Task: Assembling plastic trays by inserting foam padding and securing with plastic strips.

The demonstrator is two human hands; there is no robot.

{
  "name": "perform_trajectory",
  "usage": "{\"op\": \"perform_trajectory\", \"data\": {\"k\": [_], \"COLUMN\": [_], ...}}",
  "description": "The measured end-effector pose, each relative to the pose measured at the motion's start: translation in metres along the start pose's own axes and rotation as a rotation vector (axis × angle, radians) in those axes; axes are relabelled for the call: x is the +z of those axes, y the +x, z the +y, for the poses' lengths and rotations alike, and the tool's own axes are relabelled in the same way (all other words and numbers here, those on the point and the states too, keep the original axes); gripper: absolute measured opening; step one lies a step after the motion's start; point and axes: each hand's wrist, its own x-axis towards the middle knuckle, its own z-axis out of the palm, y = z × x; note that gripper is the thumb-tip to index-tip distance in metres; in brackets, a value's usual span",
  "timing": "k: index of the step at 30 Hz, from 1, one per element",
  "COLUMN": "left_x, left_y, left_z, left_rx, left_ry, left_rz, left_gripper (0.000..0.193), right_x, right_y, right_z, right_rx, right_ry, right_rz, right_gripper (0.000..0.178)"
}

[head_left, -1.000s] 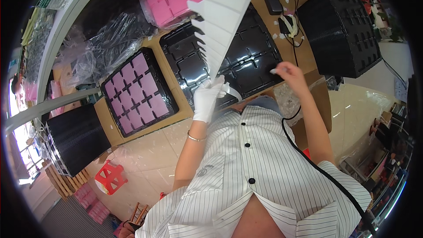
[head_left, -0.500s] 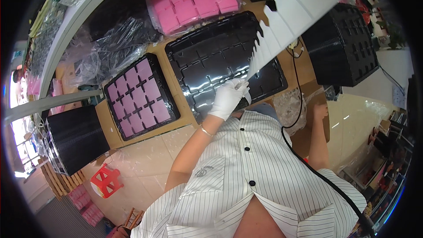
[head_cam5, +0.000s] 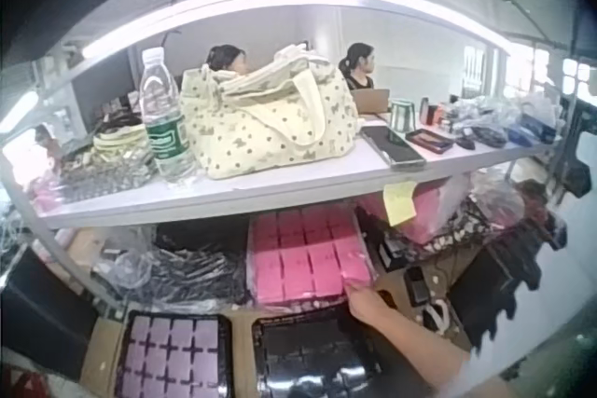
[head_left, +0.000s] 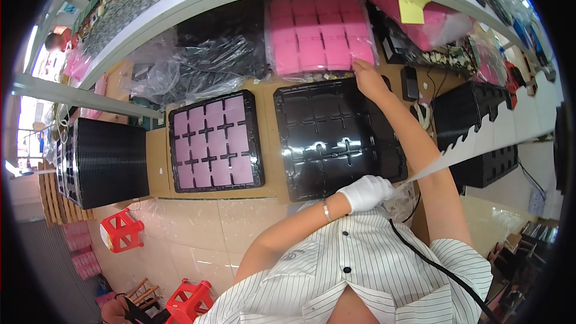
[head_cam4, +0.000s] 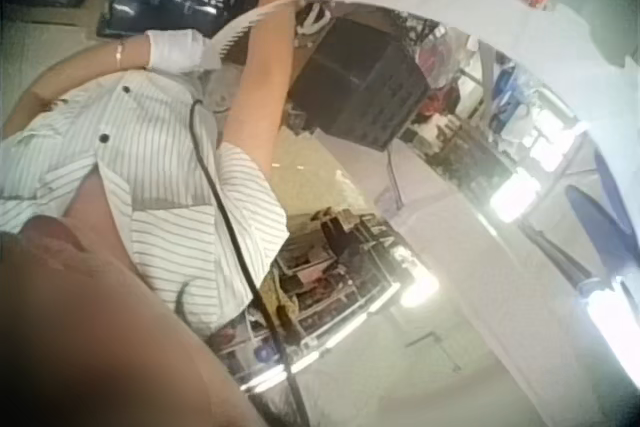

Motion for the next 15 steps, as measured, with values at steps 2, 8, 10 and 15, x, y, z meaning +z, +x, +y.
{"op": "perform_trajectory", "data": {"k": [2, 8, 10, 15], "left_x": [-0.03, 0.005, -0.002, -0.009], "left_y": [-0.026, -0.095, -0.107, -0.107], "left_z": [-0.008, -0.047, -0.046, -0.05], "left_rx": [-0.055, -0.518, -0.602, -0.618], "left_ry": [-0.041, -0.33, -0.352, -0.326], "left_rz": [0.055, 0.356, 0.339, 0.35], "left_gripper": [0.019, 0.028, 0.03, 0.031], "right_x": [0.019, 0.011, -0.011, -0.016], "right_y": [0.019, 0.049, 0.056, 0.062], "right_z": [0.001, -0.002, -0.009, -0.007], "right_rx": [0.19, -0.02, -0.13, -0.278], "right_ry": [-0.197, -0.157, -0.071, -0.076], "right_rz": [-0.165, -0.049, -0.13, -0.169], "right_gripper": [0.047, 0.057, 0.052, 0.032]}}
